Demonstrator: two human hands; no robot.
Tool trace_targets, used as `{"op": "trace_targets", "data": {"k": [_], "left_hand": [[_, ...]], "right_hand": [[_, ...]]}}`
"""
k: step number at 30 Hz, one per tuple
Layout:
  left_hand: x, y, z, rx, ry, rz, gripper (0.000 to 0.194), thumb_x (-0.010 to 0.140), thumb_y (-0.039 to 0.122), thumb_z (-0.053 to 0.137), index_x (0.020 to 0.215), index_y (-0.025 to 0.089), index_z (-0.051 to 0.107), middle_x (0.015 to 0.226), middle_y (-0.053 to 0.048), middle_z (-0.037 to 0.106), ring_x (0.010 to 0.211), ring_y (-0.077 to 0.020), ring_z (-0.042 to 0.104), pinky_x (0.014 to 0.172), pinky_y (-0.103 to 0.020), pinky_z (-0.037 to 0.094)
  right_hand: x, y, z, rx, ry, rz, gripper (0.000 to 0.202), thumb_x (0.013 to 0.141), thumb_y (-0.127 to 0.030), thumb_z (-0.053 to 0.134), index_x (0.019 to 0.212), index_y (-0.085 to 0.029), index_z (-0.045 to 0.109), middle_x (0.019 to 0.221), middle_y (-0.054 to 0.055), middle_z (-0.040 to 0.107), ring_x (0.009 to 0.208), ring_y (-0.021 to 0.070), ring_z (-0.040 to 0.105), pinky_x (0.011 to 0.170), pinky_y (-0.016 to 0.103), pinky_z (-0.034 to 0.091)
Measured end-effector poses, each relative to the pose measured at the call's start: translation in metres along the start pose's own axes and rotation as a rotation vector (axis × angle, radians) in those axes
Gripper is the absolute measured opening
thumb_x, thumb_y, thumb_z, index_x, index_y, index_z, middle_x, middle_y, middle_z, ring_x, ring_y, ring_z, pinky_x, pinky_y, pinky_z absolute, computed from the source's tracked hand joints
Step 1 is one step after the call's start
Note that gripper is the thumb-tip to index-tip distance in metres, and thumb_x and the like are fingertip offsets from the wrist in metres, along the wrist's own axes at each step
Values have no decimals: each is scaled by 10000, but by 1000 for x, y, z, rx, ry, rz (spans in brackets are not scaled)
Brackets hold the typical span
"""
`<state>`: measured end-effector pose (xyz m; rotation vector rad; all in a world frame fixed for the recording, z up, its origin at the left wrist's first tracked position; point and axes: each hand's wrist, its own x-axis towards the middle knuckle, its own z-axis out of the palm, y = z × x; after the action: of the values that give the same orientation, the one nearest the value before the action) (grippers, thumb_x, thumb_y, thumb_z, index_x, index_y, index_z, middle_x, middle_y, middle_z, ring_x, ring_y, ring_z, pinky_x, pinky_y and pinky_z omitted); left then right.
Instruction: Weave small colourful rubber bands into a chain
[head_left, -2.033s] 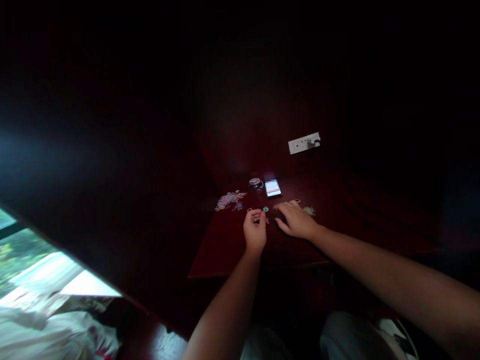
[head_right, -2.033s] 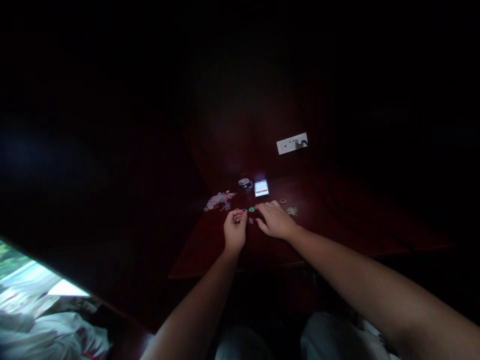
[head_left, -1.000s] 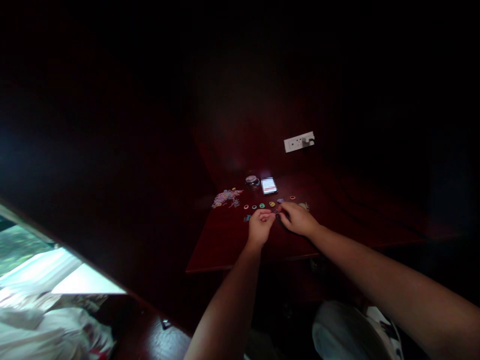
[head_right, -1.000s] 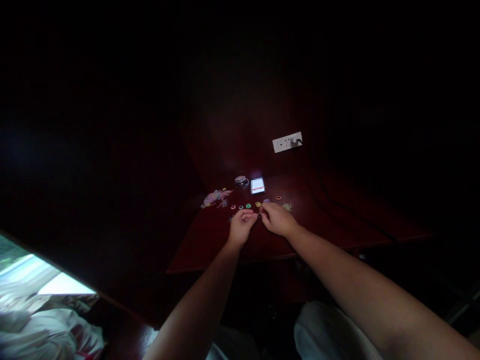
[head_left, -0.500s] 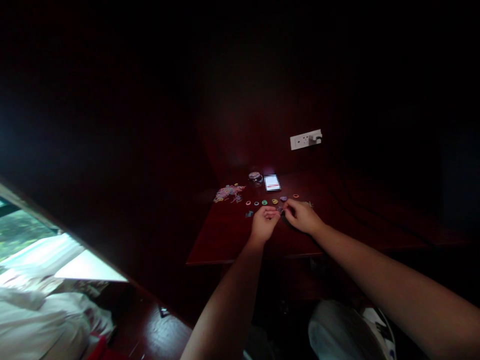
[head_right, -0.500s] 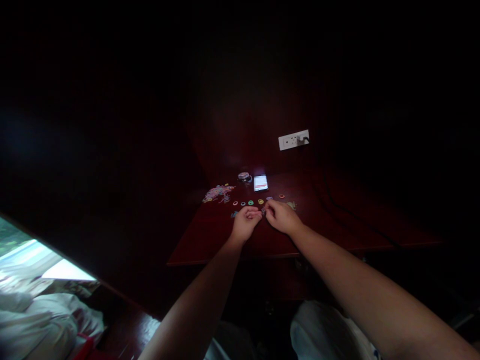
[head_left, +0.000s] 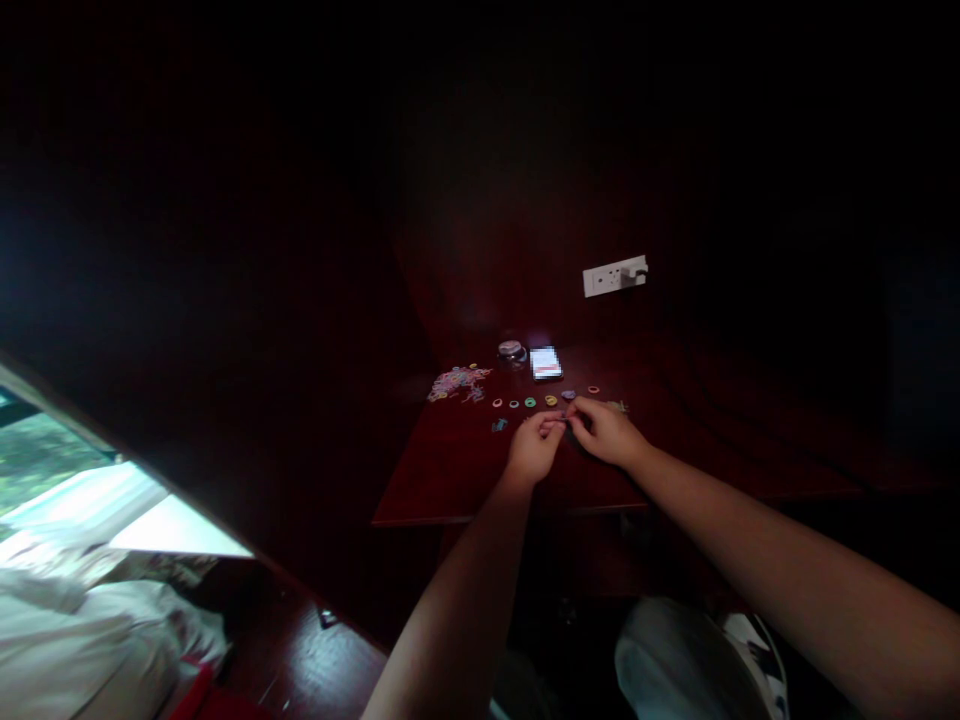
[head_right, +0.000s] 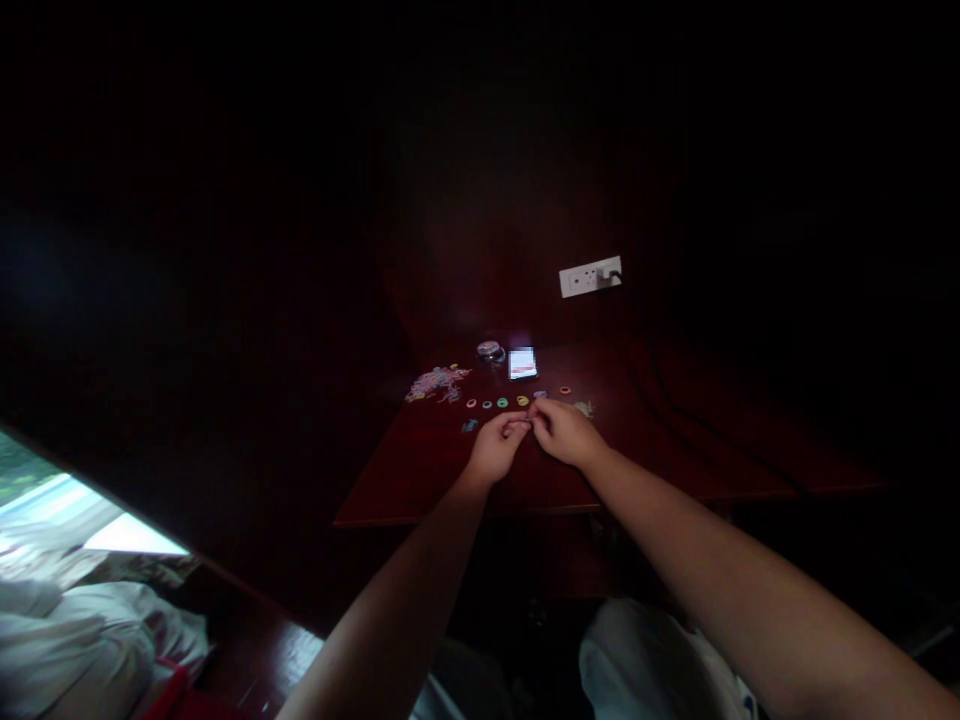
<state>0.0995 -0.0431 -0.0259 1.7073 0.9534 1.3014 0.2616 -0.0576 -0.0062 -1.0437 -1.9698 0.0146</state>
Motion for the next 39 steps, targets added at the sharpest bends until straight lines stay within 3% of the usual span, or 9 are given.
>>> {"op": "trace_targets", "data": {"k": [8, 16, 28, 39], "left_hand": [[1, 1, 1, -53, 14, -10, 60, 800, 198, 642, 822, 144, 654, 809, -66, 710, 731, -128, 648, 716, -247, 491], [0, 0, 1, -77, 25, -15, 126, 760, 270, 681, 796, 151, 658, 742, -40, 687, 655, -115, 607, 646, -233, 469], [-3, 5, 0, -60, 45, -31, 106, 746, 244, 690, 775, 148, 657, 720, -35, 662, 639, -121, 582, 651, -250, 454], [-3, 3, -2, -55, 41, -25, 74, 780, 225, 635, 781, 154, 655, 745, -32, 680, 663, -122, 605, 659, -240, 462]], "right_hand": [[0, 1, 0, 9, -2, -1, 86, 783, -149, 506, 798, -208, 567, 717, 14, 614, 649, 164, 567, 642, 269, 427], [-1, -1, -3, 22, -43, -30, 114, 776, -184, 546, 874, -204, 600, 708, 5, 590, 671, 166, 570, 675, 275, 440], [-1, 0, -1, 15, -24, -10, 61, 806, -185, 522, 773, -208, 568, 706, 12, 589, 662, 165, 559, 657, 274, 434], [-1, -5, -3, 39, -44, -30, 96, 810, -155, 531, 829, -209, 608, 801, 33, 651, 747, 177, 611, 716, 283, 464]]}}
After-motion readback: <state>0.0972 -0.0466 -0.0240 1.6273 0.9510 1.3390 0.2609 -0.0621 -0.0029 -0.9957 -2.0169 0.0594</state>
